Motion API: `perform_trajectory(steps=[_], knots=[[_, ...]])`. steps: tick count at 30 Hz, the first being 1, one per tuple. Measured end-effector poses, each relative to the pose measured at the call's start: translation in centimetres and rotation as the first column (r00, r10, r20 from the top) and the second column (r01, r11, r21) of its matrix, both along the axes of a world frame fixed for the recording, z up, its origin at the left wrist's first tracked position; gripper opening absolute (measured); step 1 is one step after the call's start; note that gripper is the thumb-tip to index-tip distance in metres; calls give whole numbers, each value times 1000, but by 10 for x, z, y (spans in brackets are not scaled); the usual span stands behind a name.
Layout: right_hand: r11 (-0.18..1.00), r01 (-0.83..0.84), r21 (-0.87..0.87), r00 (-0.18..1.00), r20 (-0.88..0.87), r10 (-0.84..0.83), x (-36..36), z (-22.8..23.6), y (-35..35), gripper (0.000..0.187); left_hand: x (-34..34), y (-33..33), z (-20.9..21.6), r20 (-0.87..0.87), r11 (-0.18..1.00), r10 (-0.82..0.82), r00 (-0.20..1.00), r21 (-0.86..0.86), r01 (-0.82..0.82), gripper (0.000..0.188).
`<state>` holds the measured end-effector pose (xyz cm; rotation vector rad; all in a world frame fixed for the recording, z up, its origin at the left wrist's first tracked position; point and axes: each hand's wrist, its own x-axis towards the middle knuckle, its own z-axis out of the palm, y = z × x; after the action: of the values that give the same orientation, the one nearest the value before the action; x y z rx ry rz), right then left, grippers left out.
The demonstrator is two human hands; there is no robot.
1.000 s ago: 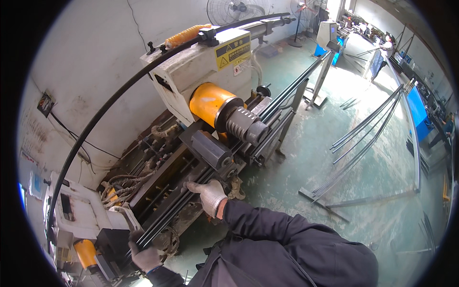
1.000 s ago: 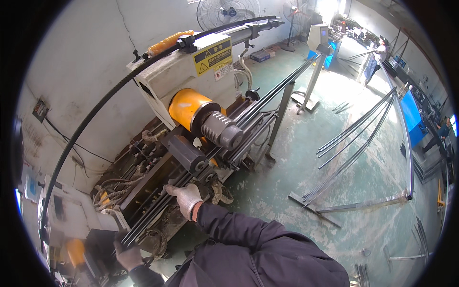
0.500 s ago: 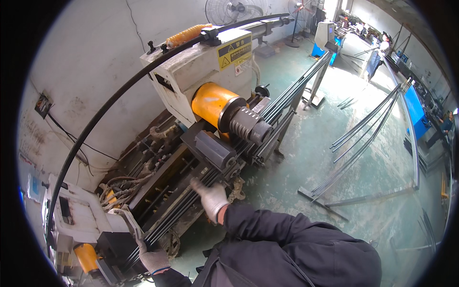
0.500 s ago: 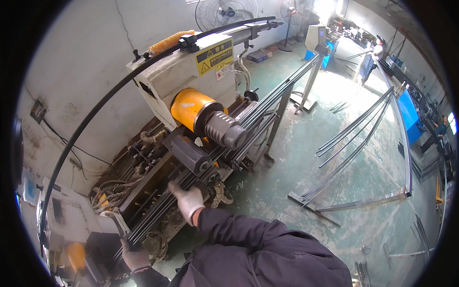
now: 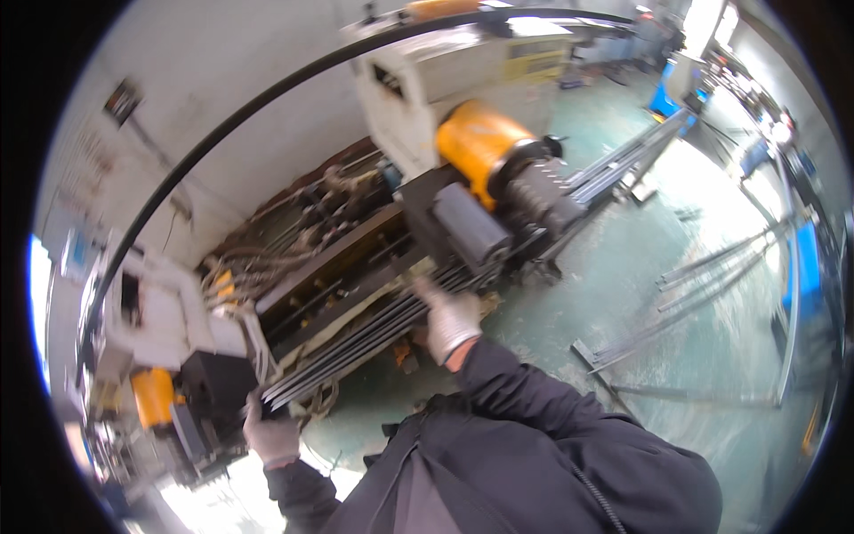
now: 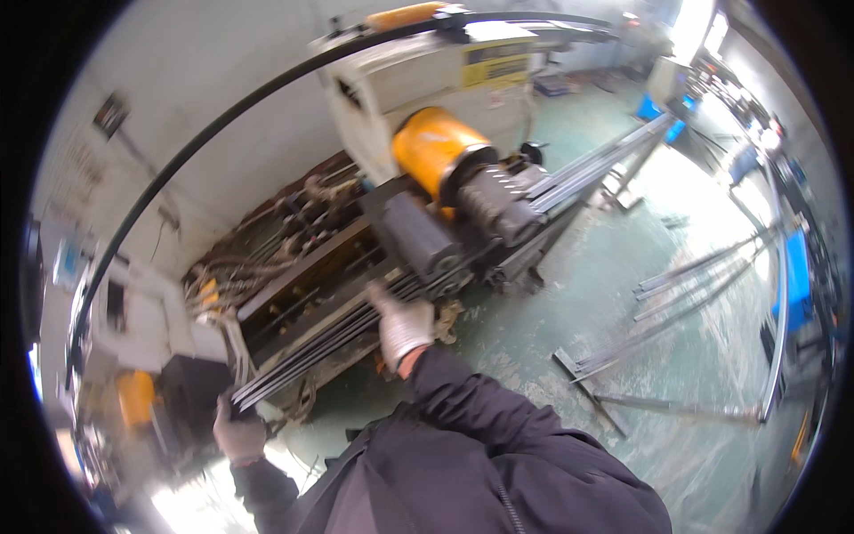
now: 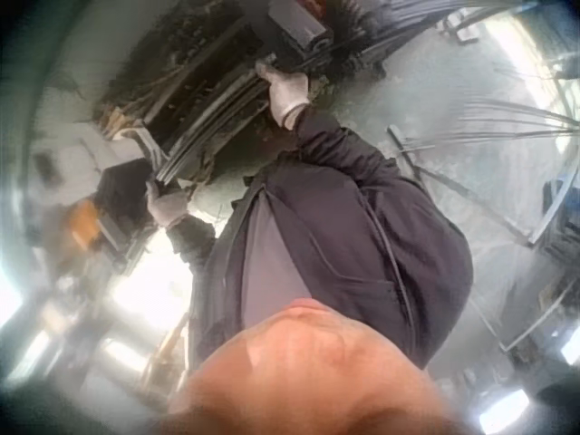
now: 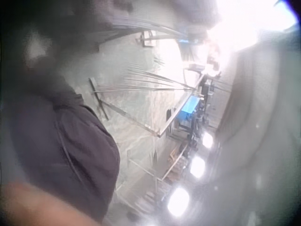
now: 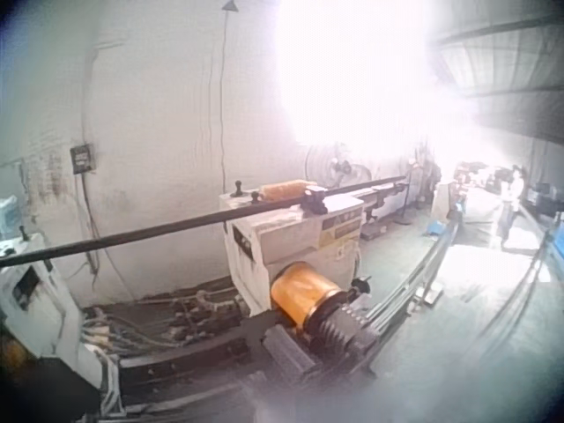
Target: The person picks up metal rods from a rack, carries them to a cutting machine, and loads them for cutting. They then measure a bent metal rod with a tape measure on a workbench.
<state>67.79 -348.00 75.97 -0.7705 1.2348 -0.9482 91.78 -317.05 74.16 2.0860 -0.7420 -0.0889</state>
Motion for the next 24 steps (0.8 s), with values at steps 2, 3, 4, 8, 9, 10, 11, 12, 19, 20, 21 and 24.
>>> perform_trajectory(steps=[2,3,4,8,9,10,11,12,19,20,21,24], knots=[[998,-53,32,990,-132,57,-7,-6,-5,73,-9,-7,-10,58,998,62,996,30,-64,28],[996,-66,64,997,-46,69,-9,-10,-9,74,-10,-11,-14,-197,981,42,980,-177,-78,25],[995,-56,83,997,53,51,-5,-17,-8,66,-12,-14,-18,-464,907,25,885,-361,-215,23],[975,-159,154,922,376,91,13,-35,0,48,-9,-26,-17,-882,586,-201,427,-457,-669,27],[960,-212,184,923,361,134,15,-36,3,44,-6,-27,-13,-857,488,-360,368,-509,-709,25],[978,-164,127,956,264,126,20,-36,7,41,-1,-25,-8,-879,465,-336,338,-467,-752,24],[975,-195,103,930,335,150,21,-34,9,39,0,-22,-2,-888,439,-342,307,-440,-784,23],[970,-200,137,919,370,137,22,-32,11,38,6,-16,4,-868,445,-330,372,-490,-749,24],[980,-156,120,914,394,97,6,-22,5,30,9,10,7,-841,544,-88,534,-490,-681,9],[984,-145,107,921,378,95,3,-22,2,31,7,7,0,-904,396,-162,396,-427,-813,11],[988,-112,108,933,355,67,0,-21,1,33,4,1,-7,-906,389,-176,385,-423,-818,13],[986,-109,127,929,365,56,-1,-21,-2,43,8,-3,-20,-886,518,-152,438,-449,-728,12]])
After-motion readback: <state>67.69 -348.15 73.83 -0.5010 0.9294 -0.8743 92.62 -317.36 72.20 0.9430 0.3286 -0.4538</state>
